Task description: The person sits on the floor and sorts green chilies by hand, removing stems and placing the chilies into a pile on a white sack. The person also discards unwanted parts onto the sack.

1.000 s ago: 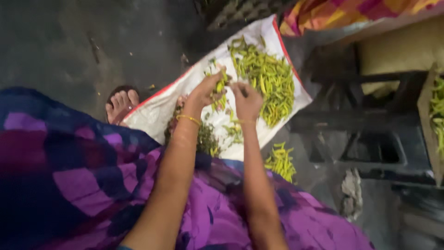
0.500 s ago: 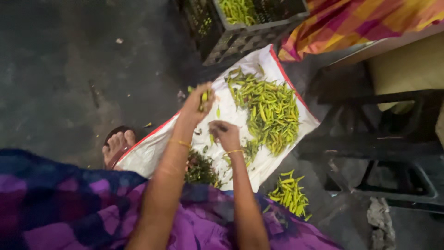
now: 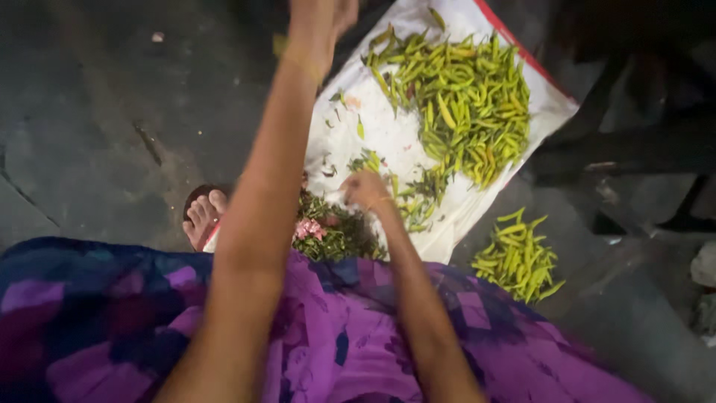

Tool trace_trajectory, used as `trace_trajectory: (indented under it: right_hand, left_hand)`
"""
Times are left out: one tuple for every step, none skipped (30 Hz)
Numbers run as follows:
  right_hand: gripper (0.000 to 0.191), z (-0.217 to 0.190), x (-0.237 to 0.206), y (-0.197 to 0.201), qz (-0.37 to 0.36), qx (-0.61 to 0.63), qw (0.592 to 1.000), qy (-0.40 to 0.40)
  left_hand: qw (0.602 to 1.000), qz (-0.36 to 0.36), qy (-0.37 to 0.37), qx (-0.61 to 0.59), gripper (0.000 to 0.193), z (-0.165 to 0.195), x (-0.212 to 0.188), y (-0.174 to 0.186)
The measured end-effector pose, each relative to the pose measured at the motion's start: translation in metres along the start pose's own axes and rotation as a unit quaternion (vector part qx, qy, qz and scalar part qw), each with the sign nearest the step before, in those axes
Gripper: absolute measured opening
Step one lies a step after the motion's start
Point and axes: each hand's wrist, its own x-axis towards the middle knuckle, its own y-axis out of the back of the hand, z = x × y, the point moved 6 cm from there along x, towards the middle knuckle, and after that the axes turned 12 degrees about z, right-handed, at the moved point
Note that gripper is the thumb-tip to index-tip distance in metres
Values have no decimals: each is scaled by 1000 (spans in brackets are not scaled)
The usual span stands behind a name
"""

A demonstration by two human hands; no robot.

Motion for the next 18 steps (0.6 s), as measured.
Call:
trace_trajectory:
  right_hand:
    - [14, -1, 4, 23, 131, -28, 990, 46]
    - [14, 14, 8, 32, 137, 17, 990, -44]
    - [14, 27, 10, 39, 139, 61, 980, -130]
    - [17, 26, 15, 50, 167, 30, 981, -96]
    - [23, 24, 18, 60, 200, 3, 978, -63]
    - [30, 20, 19, 67, 234, -22, 971, -33]
    - [33, 18, 20, 67, 229, -3, 973, -16]
    - [37, 15, 19, 64, 223, 14, 975, 0]
    - [41, 13, 17, 61, 216, 29, 976, 16]
    - [34, 15, 14, 55, 208, 6, 978, -3]
    - [28, 16, 11, 47, 200, -16, 980, -20]
    - [21, 17, 10, 41, 193, -38, 980, -35]
    - [23, 15, 8, 39, 217, -41, 975, -12]
    - [25, 13, 6, 36, 240, -45, 970, 12]
    - [28, 12, 4, 36, 262, -49, 963, 36]
    - [24, 18, 5, 33, 247, -17, 969, 3]
    - [21, 25, 6, 31, 232, 15, 972, -29]
    - [20, 29, 6, 31, 216, 47, 973, -60]
  left_hand:
    - [997, 27, -20, 68, 20, -16, -10, 16]
    - [983, 57, -51, 169, 21, -36, -27, 37]
    - [959, 83, -76, 260, 23, -51, -46, 57]
    - [805, 118, -163, 558, 30, -63, -69, 74]
    - [832, 99, -69, 541, 27, -92, -89, 96]
    - [850, 76, 27, 520, 32, -118, -111, 114]
    - [818, 33, -73, 570, 28, -125, -127, 115]
    - [794, 30, -67, 603, 33, -136, -138, 121]
    - [771, 27, -58, 634, 39, -144, -149, 123]
    - [767, 35, -69, 637, 38, -146, -156, 121]
    - [764, 42, -81, 639, 37, -145, -162, 117]
    - [761, 51, -94, 640, 36, -141, -167, 111]
    - [771, 57, -100, 626, 31, -137, -170, 106]
    - [782, 65, -104, 611, 27, -135, -173, 102]
    - [792, 73, -109, 596, 24, -133, -175, 99]
    - [815, 83, -75, 569, 26, -135, -175, 101]
    - [836, 92, -41, 540, 28, -138, -177, 104]
    - [854, 101, -8, 510, 30, -142, -177, 107]
